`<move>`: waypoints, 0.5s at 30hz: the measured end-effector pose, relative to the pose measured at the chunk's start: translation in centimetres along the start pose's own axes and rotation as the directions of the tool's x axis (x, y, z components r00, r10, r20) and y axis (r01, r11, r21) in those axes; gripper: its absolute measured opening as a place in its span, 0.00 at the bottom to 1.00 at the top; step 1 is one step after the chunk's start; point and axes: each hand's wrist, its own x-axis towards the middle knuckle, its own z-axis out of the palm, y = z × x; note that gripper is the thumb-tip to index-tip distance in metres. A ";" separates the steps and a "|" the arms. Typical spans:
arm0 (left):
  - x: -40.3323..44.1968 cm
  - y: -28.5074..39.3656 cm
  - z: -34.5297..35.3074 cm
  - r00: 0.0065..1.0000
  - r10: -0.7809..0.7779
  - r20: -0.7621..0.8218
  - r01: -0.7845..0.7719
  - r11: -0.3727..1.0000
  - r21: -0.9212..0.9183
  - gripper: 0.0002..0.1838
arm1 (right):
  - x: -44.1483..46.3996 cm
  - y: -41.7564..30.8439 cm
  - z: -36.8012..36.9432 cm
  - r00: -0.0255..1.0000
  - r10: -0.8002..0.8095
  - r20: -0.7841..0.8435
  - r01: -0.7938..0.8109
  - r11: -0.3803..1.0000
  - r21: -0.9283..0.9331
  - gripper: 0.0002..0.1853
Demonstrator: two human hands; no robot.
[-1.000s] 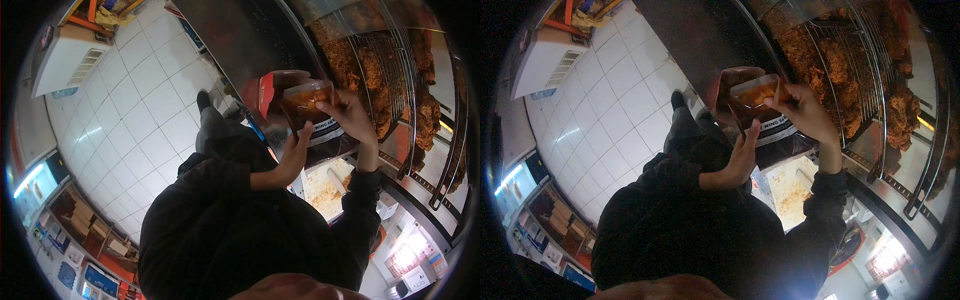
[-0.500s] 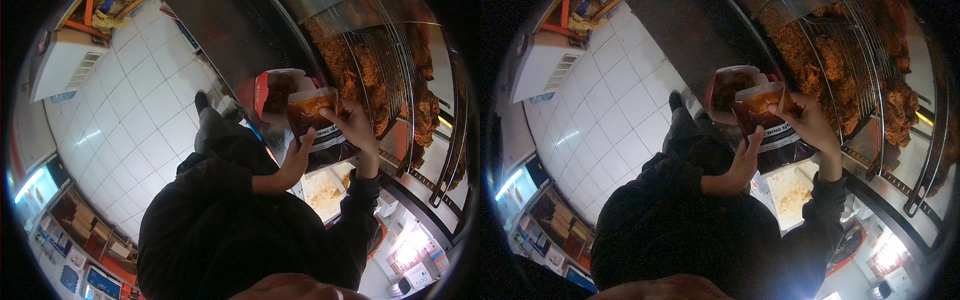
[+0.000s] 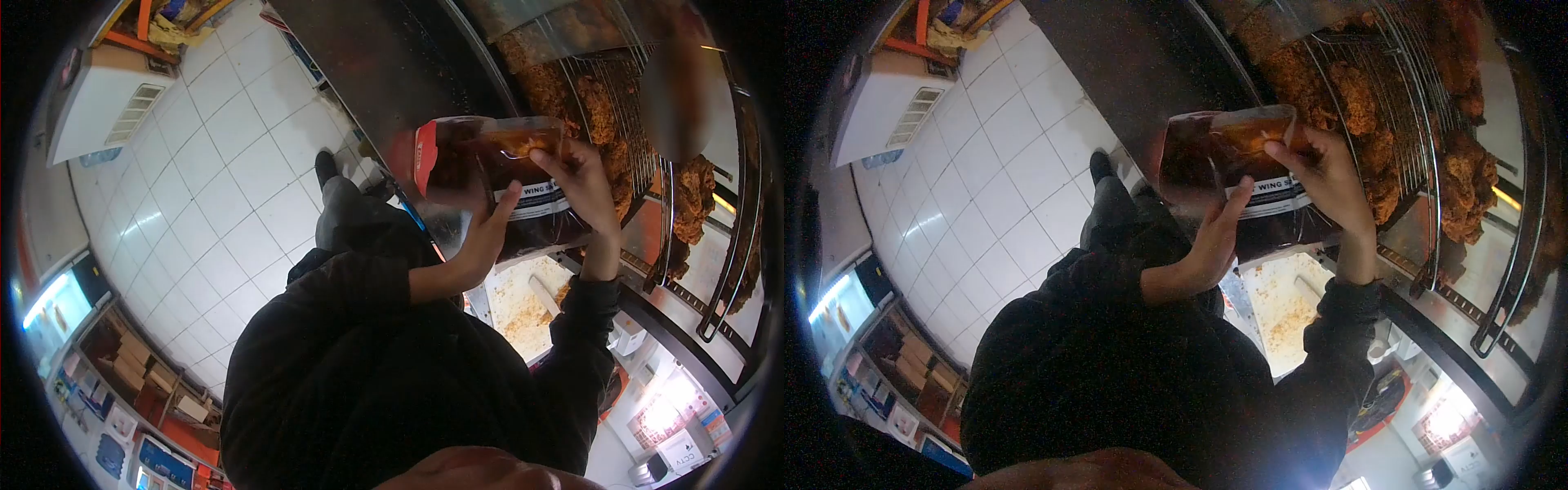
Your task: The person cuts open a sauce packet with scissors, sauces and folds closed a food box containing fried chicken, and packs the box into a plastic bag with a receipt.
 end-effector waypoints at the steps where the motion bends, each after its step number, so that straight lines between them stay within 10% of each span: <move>1: -0.1 0.1 0.3 1.000 -0.008 -0.004 0.008 1.000 0.019 0.30 | -0.3 0.8 -0.3 1.000 0.014 -0.025 -0.015 1.000 -0.019 0.10; 15: -2.5 -3.0 -1.3 0.991 -0.137 0.006 0.133 0.975 0.179 0.27 | -6.8 1.0 1.3 0.968 0.179 -0.177 -0.186 0.982 -0.023 0.12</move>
